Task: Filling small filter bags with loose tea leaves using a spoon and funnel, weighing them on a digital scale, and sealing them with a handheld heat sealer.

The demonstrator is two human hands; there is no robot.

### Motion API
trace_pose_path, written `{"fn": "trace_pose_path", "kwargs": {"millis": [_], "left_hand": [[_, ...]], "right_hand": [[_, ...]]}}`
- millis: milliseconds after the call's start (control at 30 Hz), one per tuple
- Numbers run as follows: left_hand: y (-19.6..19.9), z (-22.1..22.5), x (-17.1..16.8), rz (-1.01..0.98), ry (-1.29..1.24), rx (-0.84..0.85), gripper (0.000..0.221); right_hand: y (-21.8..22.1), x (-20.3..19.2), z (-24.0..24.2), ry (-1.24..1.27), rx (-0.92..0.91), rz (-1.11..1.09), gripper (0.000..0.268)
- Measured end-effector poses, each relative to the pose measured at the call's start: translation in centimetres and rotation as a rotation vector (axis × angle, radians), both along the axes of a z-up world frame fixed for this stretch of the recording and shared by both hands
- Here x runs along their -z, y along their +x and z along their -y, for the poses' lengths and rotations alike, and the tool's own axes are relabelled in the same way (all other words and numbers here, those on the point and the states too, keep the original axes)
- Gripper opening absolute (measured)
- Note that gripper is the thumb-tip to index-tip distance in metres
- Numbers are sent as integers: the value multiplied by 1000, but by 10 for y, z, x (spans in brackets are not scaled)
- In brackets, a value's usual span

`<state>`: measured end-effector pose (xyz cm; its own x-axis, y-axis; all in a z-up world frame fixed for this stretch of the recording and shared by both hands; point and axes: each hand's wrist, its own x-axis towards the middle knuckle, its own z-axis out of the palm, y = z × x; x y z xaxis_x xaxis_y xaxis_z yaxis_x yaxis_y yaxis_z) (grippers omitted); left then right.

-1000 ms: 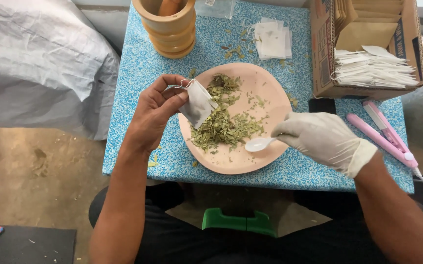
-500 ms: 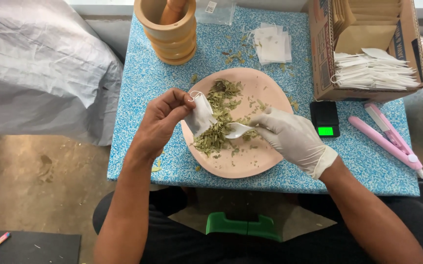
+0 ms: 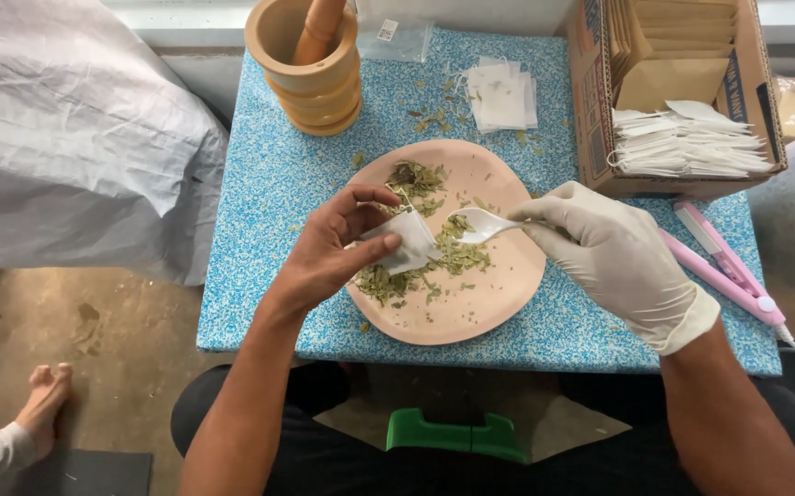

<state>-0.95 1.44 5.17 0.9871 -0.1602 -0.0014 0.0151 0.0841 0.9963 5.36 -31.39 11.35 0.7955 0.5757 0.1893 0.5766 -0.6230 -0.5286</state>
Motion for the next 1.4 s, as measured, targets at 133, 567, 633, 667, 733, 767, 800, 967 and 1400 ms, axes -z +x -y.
{"fn": "trace_pose_path", "kwargs": {"millis": [133, 567, 633, 667, 733, 767, 800, 967, 1400], "left_hand": [[4, 4, 7, 23, 105, 0, 38], [0, 19, -1, 163, 362, -9, 23], [-1, 21, 1, 192, 374, -12, 24], [-2, 22, 2, 236, 459, -24, 31], [-1, 24, 7, 283, 539, -30, 38], [-1, 25, 10, 290, 557, -37, 45], [-1, 25, 13, 296, 574, -43, 52], [0, 27, 14, 336, 536, -77, 45], [4, 21, 14, 274, 167, -293, 39]], "right_hand": [[-8, -14, 0, -16, 23, -18, 24], [-13, 17, 1, -221, 12, 412, 23], [-16, 16, -2, -226, 28, 468, 23], [-17, 15, -3, -229, 35, 489, 23], [-21, 13, -6, -237, 51, 511, 22], [-22, 11, -9, -248, 55, 573, 15], [-24, 10, -13, -260, 60, 636, 9], [-27, 3, -17, -198, 87, 678, 12], [6, 49, 6, -244, 153, 221, 19]]}}
